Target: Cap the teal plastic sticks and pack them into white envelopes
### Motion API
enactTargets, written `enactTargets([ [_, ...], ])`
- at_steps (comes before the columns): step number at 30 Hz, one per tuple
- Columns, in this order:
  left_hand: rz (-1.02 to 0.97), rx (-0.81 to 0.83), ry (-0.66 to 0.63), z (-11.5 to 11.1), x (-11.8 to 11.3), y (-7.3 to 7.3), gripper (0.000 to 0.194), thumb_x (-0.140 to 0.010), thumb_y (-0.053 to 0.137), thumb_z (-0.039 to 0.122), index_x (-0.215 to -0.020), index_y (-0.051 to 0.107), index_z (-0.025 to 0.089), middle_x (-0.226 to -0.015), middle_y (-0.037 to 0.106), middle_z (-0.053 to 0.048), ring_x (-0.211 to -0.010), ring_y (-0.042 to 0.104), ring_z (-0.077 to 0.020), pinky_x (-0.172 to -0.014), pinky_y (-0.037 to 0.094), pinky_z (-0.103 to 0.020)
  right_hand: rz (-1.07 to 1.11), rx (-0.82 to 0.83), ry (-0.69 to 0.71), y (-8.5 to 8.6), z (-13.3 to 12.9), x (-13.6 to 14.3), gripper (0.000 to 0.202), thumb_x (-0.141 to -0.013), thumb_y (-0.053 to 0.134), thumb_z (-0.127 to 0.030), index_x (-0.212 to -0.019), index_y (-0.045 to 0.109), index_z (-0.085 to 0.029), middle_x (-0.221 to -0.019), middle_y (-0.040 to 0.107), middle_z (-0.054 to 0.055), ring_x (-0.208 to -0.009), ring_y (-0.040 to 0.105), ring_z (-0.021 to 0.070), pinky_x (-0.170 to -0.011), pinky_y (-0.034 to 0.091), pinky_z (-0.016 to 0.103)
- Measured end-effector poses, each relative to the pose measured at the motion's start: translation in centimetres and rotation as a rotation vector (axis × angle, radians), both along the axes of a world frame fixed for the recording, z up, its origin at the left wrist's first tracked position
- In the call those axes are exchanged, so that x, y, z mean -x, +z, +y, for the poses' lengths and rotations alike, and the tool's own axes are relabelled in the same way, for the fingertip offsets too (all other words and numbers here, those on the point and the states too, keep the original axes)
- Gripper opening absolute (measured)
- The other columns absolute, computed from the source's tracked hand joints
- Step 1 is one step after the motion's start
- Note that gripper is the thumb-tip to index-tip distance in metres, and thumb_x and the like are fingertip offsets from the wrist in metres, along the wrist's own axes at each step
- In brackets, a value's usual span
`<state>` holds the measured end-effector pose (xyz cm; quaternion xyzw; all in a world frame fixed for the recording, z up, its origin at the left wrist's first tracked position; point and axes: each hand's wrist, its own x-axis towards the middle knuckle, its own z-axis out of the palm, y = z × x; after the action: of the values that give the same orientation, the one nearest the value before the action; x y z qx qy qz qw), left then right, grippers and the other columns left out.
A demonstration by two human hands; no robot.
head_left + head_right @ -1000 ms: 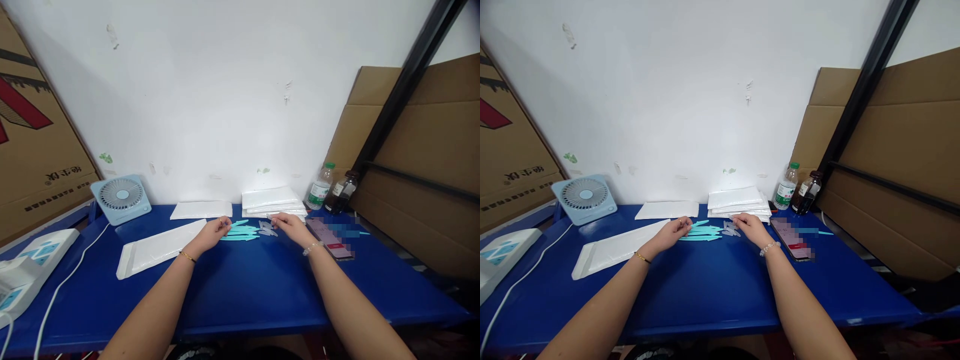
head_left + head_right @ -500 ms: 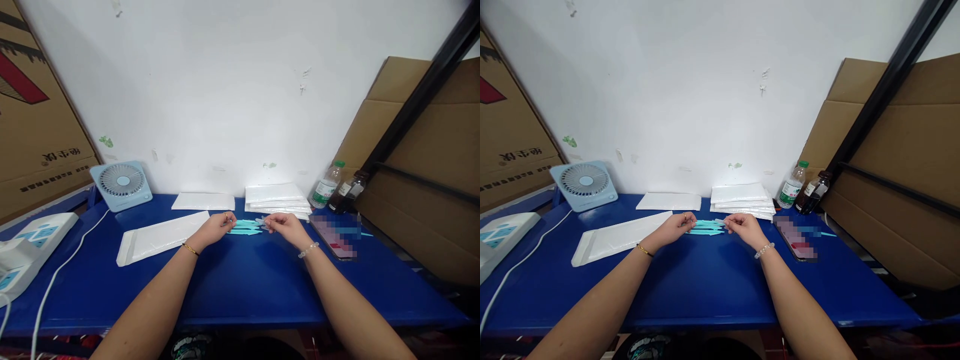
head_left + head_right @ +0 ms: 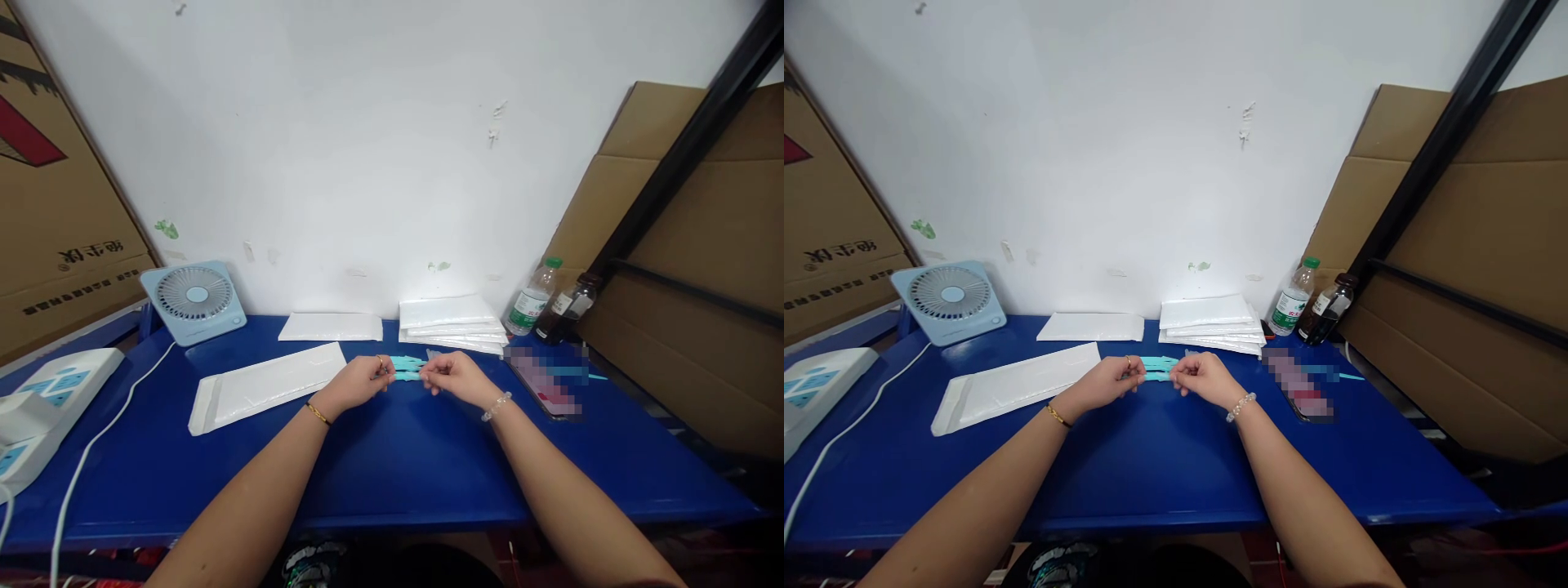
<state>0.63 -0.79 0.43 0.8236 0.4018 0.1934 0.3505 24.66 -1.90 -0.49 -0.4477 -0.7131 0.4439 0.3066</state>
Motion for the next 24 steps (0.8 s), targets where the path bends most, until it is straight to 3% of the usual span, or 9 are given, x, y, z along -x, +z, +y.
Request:
enactTargets([
  [2,0.044,0.047,-0.063,-0.4,-0.5,-0.2,0.027,-0.084,0.047,0.041,-0.085,0.061,0.018,-0.073,0.064,-0.001,-0.061,0.057,-0.0122,-0.057,0.04,-0.022,-0.072,0.084,0.11,0.1,-0.1,-0.8,0.031,-0.074,0.065,-0.044,-0.081,0.07,-0.014,-0.068,0.068,0.005,-0.055,0.061,0.0133,-0.052,0.047,0.023],
  [4,0.104,0.02,-0.12,-0.7,-0.9,-0.5,0.026,-0.08,0.053,0.041,-0.083,0.064,0.018,-0.074,0.065,-0.001,-0.064,0.057,-0.0132,-0.057,0.04,-0.022,-0.12,0.096,0.124,0.1,0.1,-2.1,0.03,-0.075,0.063,-0.042,-0.084,0.07,-0.014,-0.069,0.068,0.005,-0.054,0.061,0.0131,-0.052,0.047,0.024],
  [6,0.151,-0.07,-0.11,-0.6,-1.0,-0.7,0.024,-0.079,0.056,0.041,-0.081,0.066,0.02,-0.079,0.066,-0.002,-0.068,0.058,-0.0147,-0.059,0.04,-0.023,-0.161,0.005,-0.005,0.0,0.6,-3.4,0.027,-0.077,0.06,-0.04,-0.083,0.069,-0.015,-0.069,0.067,0.004,-0.053,0.058,0.0125,-0.053,0.047,0.025],
  [10,0.22,-0.327,0.103,0.5,-0.5,-1.1,0.023,-0.082,0.054,0.036,-0.095,0.065,0.021,-0.097,0.063,-0.006,-0.089,0.057,-0.02,-0.074,0.043,-0.028,-0.382,-0.285,-0.253,-0.5,1.7,-4.8,0.017,-0.076,0.057,-0.029,-0.079,0.069,-0.018,-0.068,0.064,0.002,-0.059,0.056,0.0143,-0.056,0.043,0.026],
  [14,0.313,-0.425,0.146,1.6,-0.1,-1.6,0.021,-0.083,0.053,0.029,-0.099,0.065,0.021,-0.104,0.061,-0.007,-0.098,0.054,-0.0221,-0.084,0.041,-0.031,-0.555,-0.42,-0.195,-1.0,1.8,-3.8,0.015,-0.073,0.062,-0.027,-0.085,0.068,-0.019,-0.081,0.062,0.003,-0.07,0.057,0.0158,-0.065,0.042,0.026],
  [21,0.321,-0.412,0.149,2.0,-0.3,-2.0,0.014,-0.082,0.053,0.027,-0.08,0.065,0.019,-0.088,0.063,-0.006,-0.088,0.056,-0.0206,-0.076,0.041,-0.03,-0.829,-0.537,-0.21,-1.6,1.7,-1.3,0.007,-0.077,0.056,-0.018,-0.074,0.062,-0.018,-0.083,0.059,0.006,-0.068,0.056,0.0166,-0.061,0.038,0.026],
  [24,0.248,-0.354,0.176,2.0,0.0,-2.0,0.017,-0.083,0.051,0.03,-0.082,0.063,0.018,-0.087,0.062,-0.006,-0.084,0.057,-0.019,-0.072,0.042,-0.028,-0.771,-0.527,-0.246,-1.8,1.9,-1.3,0.008,-0.076,0.055,-0.018,-0.07,0.059,-0.018,-0.079,0.059,0.006,-0.067,0.055,0.0167,-0.061,0.038,0.027],
])
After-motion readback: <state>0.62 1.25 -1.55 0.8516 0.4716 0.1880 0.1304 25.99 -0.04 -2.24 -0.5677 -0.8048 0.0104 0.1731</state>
